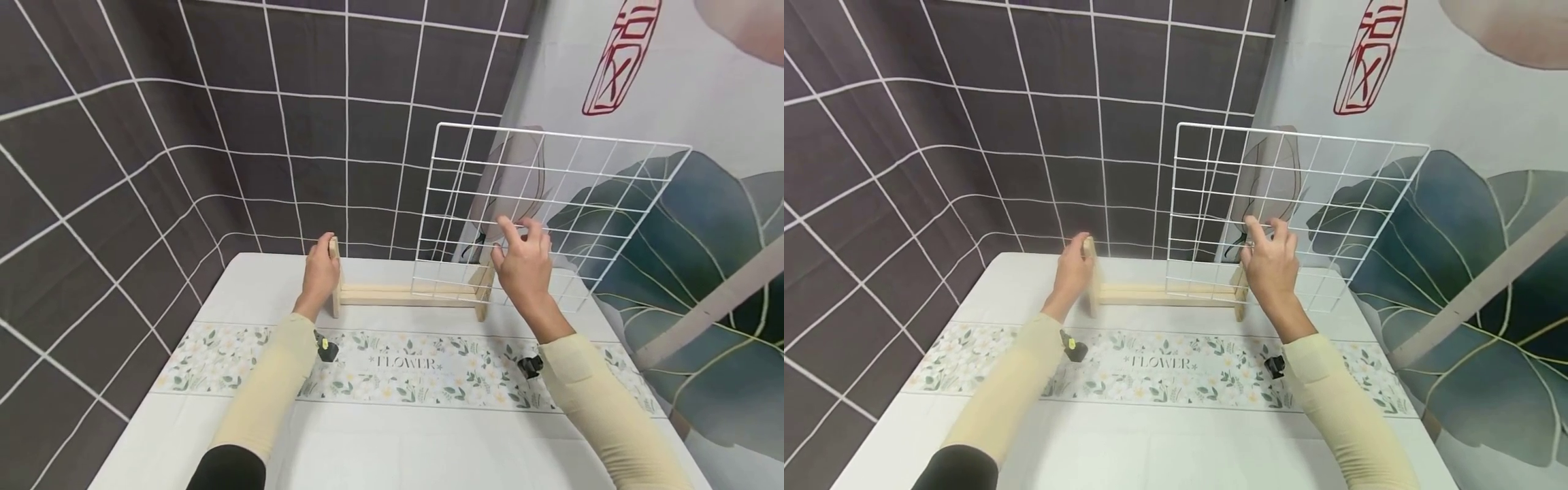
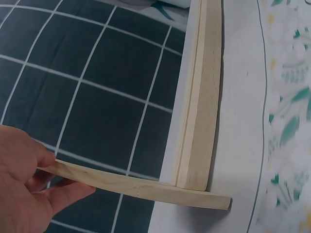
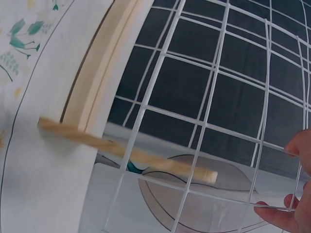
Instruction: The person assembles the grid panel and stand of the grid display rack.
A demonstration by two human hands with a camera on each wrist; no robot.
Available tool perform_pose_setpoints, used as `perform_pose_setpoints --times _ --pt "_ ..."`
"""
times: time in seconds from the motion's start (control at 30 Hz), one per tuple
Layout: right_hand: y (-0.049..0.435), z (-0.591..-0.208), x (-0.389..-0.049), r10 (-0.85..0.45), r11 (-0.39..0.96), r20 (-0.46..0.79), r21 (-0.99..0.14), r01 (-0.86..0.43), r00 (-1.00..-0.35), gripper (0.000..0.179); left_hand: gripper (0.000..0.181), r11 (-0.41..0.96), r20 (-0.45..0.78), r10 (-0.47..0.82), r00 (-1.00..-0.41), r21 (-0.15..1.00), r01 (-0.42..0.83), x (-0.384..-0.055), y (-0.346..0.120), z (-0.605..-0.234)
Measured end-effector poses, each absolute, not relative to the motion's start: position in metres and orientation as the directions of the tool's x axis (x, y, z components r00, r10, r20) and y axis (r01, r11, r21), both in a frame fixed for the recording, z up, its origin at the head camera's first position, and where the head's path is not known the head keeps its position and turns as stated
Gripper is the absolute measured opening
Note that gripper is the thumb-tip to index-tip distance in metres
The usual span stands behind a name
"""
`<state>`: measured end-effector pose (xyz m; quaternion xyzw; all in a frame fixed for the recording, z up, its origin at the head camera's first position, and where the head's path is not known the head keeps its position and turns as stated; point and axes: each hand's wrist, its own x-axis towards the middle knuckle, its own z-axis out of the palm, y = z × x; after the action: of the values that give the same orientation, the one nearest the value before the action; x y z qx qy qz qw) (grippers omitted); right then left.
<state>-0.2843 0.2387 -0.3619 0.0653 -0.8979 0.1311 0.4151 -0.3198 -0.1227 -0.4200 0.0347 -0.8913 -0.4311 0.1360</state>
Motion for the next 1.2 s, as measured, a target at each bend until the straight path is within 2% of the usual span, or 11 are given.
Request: perform_pose_setpoints --times 1.2 --pt "0.238 -0.364 -0.287 0.001 0.954 0.74 -0.202 -0.221 -0.673 0.048 0.056 0.587 0.208 -0.088 -0.974 0.801 0.118 -0.329 -0.069 -0.419"
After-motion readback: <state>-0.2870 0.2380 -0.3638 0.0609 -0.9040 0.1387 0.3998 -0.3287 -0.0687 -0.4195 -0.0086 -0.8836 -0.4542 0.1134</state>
